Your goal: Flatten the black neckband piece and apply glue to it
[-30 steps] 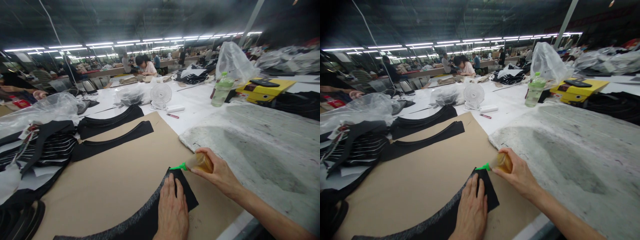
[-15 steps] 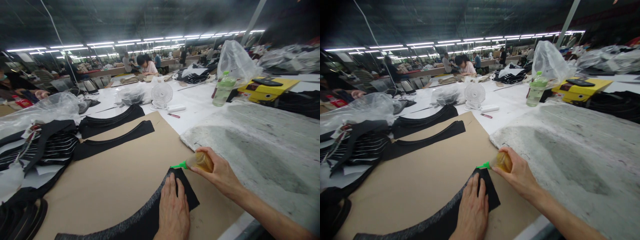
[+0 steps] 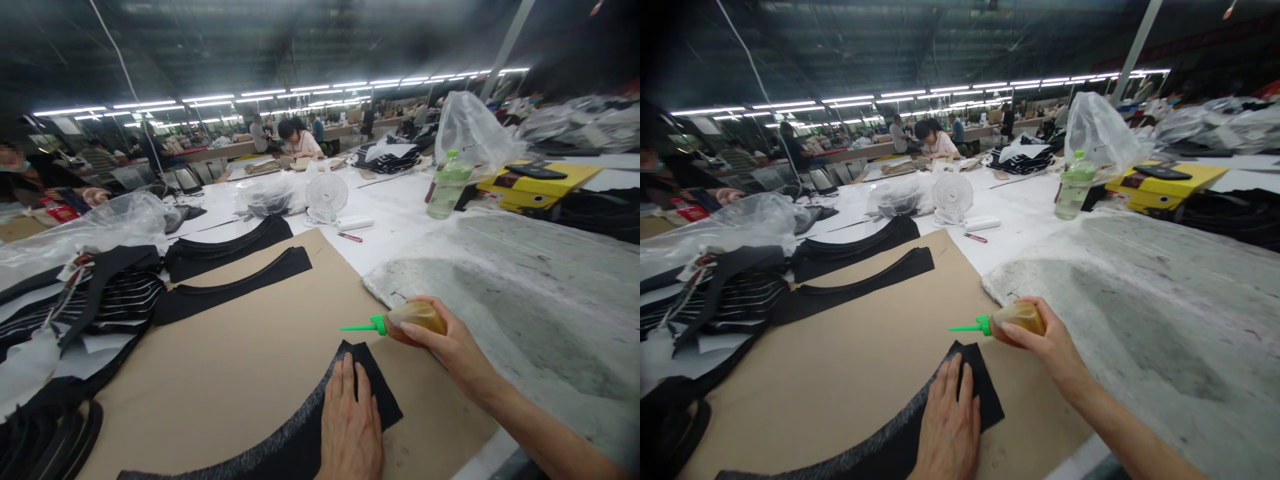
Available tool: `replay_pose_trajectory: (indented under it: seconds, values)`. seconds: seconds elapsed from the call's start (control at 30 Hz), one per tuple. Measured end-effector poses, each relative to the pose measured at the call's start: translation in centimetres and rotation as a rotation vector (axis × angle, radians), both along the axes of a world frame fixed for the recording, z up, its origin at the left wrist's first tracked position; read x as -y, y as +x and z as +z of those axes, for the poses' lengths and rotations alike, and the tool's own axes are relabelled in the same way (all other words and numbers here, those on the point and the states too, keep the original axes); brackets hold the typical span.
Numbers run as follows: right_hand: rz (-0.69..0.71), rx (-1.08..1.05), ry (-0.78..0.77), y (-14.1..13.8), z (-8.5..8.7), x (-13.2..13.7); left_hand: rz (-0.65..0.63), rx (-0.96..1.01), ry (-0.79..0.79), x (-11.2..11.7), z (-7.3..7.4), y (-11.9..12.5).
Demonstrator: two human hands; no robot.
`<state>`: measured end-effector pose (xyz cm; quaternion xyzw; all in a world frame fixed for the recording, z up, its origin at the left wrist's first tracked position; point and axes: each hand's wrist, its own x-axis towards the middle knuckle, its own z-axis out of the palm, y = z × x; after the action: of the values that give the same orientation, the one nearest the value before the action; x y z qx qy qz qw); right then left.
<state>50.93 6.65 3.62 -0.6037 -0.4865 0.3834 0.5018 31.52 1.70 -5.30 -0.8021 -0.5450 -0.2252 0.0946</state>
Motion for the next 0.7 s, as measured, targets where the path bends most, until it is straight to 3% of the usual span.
replay_pose_trajectory:
  seconds: [0.1, 0.2, 0.33, 0.47, 0.57, 0.7]
  values:
    - [0.049, -0.377, -0.071, -0.1, 0.3, 0.4, 0.022, 0.028, 0.037, 0.0, -0.4, 0.3]
    - [0.024, -0.554, -0.109, -0.3, 0.6, 1.2, 0.05, 0.067, 0.042, 0.1, -0.8, 0.6]
    - [-0.005, -0.642, -0.116, -0.4, 0.8, 2.2, 0.072, 0.087, 0.055, 0.0, -1.1, 0.8]
    - [-0.007, -0.575, -0.083, -0.1, 1.3, 3.0, 0.062, 0.086, 0.053, -0.2, -1.0, 0.7]
    - [0.04, -0.478, -0.02, 0.2, 1.5, 3.4, 0.049, 0.128, 0.008, -0.2, 0.2, 0.5]
    - [0.02, -0.523, -0.05, 0.5, 1.4, 3.8, 0.049, 0.418, -0.078, -0.1, 4.1, -0.3]
